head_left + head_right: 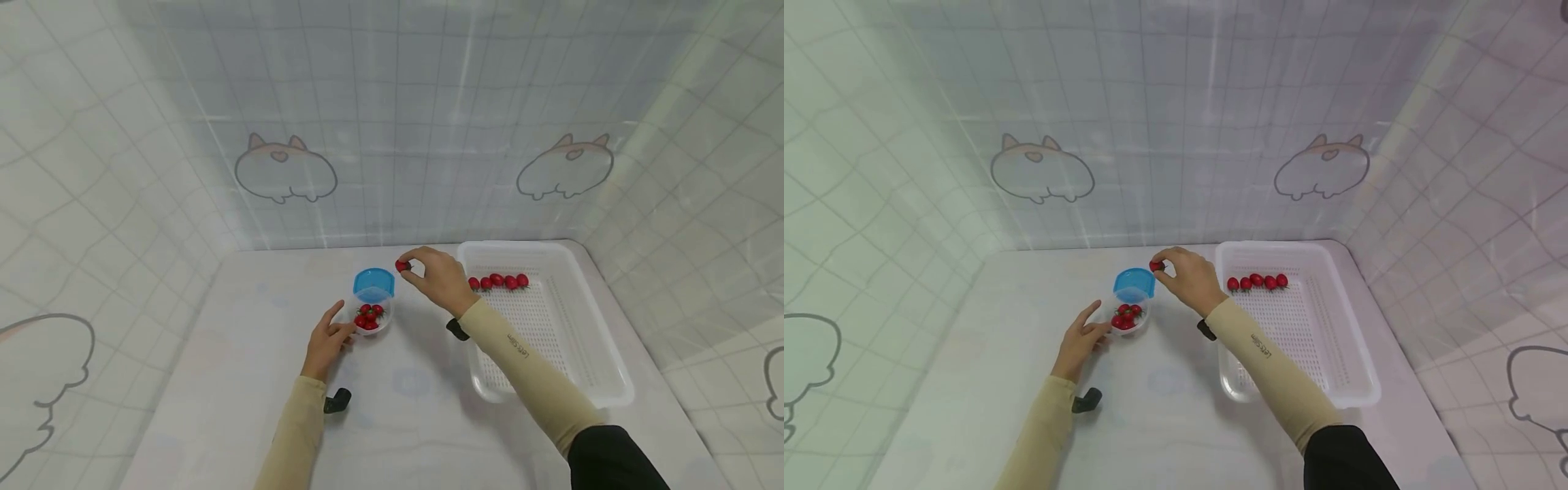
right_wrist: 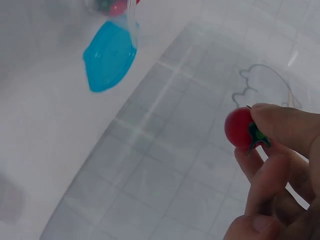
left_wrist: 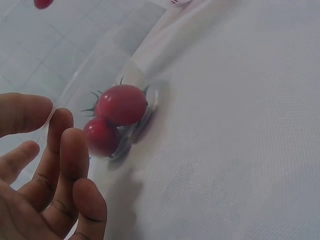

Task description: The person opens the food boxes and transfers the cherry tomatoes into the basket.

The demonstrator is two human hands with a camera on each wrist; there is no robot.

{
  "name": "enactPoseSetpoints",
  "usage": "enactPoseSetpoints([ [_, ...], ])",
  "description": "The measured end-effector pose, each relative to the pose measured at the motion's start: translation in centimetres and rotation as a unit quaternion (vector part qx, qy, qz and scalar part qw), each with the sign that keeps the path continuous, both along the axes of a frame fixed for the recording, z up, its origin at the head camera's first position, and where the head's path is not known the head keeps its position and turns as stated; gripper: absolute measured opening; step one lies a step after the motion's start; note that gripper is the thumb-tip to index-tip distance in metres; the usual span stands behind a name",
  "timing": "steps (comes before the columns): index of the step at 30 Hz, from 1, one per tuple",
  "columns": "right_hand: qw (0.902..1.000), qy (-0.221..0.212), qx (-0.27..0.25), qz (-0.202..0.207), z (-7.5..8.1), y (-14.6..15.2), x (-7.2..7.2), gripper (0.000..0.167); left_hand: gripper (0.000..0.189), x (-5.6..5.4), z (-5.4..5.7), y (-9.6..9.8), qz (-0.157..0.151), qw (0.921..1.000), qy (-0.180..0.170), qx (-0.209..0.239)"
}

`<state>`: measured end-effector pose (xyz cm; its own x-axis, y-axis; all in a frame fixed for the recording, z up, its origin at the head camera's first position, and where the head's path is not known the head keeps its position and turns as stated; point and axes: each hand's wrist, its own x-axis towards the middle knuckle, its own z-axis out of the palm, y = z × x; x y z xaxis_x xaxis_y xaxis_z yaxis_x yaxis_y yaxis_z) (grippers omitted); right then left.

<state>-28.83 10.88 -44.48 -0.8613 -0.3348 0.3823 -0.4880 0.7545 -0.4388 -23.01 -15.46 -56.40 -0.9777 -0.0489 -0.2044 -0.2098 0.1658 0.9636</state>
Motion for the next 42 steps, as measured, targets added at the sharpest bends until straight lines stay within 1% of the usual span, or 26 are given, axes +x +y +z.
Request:
enactPoseSetpoints([
  [6,0.9998,0.007,-0.003,-0.018,0.4,1.9,-0.4,0.023,0.061,-0.3,-0.1,0.1,0.003,0.9999,-0.003,-0.012],
  [14,0.999,0.021,-0.011,-0.037,0.3,4.3,-0.6,0.028,0.06,0.0,-0.1,0.2,0.004,0.9998,-0.004,-0.021],
  [18,0.9983,0.015,-0.018,-0.054,0.4,5.7,-0.6,0.03,0.059,0.1,0.0,0.2,0.005,0.9997,-0.003,-0.022],
  [23,0.9968,-0.007,-0.031,-0.073,0.5,7.5,-0.7,0.033,0.057,0.0,0.0,0.2,0.006,0.9996,-0.011,-0.027],
  [25,0.9958,-0.011,-0.037,-0.083,0.6,8.2,-0.7,0.033,0.056,0.0,0.0,0.1,0.007,0.9995,-0.013,-0.028],
  [27,0.9951,-0.005,-0.043,-0.089,0.6,8.8,-0.8,0.032,0.056,-0.1,0.0,0.1,0.007,0.9994,-0.015,-0.029],
  [34,0.9927,0.021,-0.046,-0.109,0.1,11.2,-0.8,0.03,0.056,0.0,0.3,0.2,0.007,0.9994,-0.017,-0.029],
  [37,0.9916,0.023,-0.048,-0.118,-0.1,12.0,-0.8,0.03,0.056,0.0,0.5,0.2,0.007,0.9994,-0.02,-0.027],
  [42,0.9897,0.013,-0.043,-0.136,-0.3,13.2,-0.8,0.03,0.056,0.0,0.7,0.3,0.011,0.9995,-0.022,-0.018],
])
